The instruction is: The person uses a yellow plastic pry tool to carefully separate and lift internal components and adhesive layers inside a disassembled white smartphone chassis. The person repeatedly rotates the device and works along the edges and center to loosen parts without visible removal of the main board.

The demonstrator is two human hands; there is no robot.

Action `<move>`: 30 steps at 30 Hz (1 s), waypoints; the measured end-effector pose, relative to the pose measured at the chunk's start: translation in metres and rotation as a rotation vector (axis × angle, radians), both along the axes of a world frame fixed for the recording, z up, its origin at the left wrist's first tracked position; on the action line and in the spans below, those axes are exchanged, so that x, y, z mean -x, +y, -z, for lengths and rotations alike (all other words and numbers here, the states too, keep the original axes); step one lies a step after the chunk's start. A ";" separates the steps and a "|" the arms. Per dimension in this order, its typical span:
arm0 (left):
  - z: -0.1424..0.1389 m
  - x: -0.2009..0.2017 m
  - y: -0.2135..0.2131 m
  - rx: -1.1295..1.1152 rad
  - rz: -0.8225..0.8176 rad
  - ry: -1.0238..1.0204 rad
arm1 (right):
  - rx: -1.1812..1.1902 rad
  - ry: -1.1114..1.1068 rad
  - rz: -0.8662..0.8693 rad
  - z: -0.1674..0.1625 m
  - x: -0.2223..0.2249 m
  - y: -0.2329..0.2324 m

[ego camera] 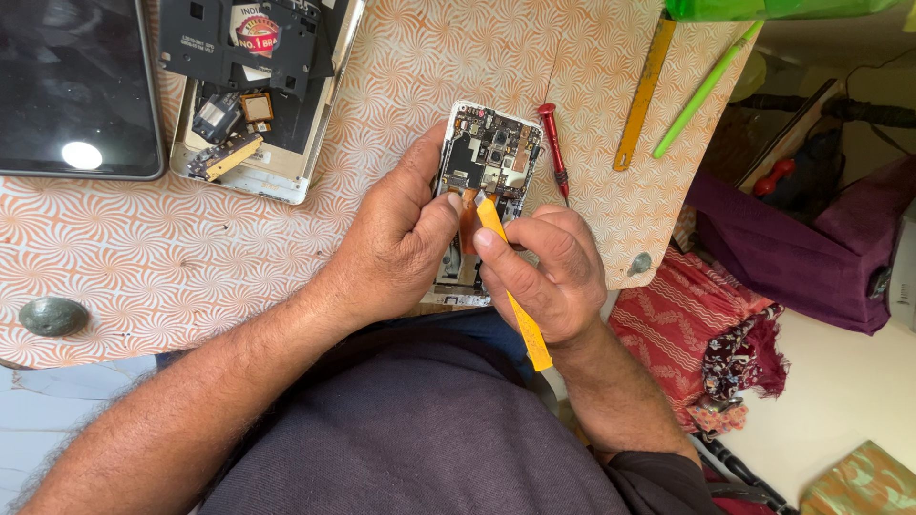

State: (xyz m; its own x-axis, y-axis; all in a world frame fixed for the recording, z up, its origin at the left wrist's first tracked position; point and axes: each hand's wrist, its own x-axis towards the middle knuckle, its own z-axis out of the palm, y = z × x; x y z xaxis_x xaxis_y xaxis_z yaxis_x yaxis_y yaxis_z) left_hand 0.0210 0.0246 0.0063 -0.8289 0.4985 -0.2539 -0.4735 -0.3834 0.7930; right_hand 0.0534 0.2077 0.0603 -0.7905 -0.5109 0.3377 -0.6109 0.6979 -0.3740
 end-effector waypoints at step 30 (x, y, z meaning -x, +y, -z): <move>-0.001 0.002 -0.001 0.010 -0.020 0.046 | -0.035 -0.040 -0.113 -0.012 0.013 0.009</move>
State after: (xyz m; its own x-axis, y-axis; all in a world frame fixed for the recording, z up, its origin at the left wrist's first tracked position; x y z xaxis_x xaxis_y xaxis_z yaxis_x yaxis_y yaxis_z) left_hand 0.0194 0.0235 0.0069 -0.8495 0.4795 -0.2200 -0.4287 -0.3843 0.8177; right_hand 0.0404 0.2171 0.0719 -0.7399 -0.6082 0.2874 -0.6711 0.6386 -0.3765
